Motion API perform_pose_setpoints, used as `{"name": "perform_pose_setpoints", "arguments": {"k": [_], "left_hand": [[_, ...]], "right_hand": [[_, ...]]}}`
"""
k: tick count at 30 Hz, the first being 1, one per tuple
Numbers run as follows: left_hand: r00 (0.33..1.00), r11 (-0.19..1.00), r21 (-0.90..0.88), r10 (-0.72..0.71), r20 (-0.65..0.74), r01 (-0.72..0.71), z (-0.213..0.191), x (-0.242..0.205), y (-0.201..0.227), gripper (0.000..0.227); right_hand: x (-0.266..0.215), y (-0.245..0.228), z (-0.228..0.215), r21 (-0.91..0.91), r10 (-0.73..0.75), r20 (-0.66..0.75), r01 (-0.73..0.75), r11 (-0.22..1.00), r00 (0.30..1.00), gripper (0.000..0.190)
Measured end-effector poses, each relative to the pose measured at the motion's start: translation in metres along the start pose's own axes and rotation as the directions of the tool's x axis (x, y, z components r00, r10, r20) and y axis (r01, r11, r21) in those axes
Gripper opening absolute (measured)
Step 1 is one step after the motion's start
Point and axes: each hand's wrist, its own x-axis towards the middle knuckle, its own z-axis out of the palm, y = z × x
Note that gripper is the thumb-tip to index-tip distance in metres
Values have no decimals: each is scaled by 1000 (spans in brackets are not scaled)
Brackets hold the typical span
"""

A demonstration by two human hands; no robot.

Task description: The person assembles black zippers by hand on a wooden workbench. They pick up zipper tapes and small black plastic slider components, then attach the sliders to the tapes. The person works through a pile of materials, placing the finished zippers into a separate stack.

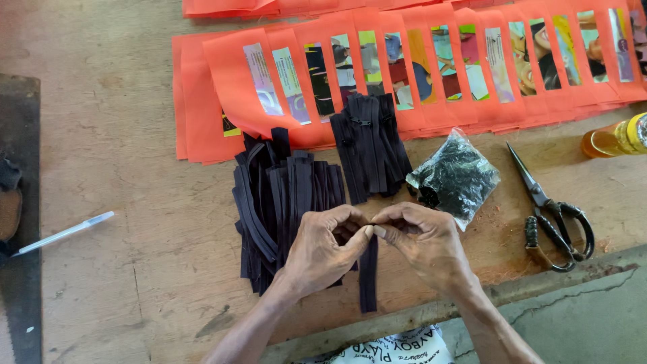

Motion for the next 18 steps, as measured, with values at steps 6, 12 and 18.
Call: {"name": "perform_pose_setpoints", "arguments": {"k": [6, 12, 18], "left_hand": [[985, 977, 169, 148, -85, -132, 7, -2, -6, 11], [971, 971, 25, -238, -23, 238, 6, 0, -11, 15], [962, 950, -152, -262, 83, 272, 3, 3, -11, 17]], "right_hand": [[-5, -6, 10, -267, -52, -91, 26, 963, 995, 17], [-12, 10, 17, -375, -471, -123, 399, 837, 874, 11], [-13, 33, 17, -205, -311, -176, 275, 940, 934, 12]]}}
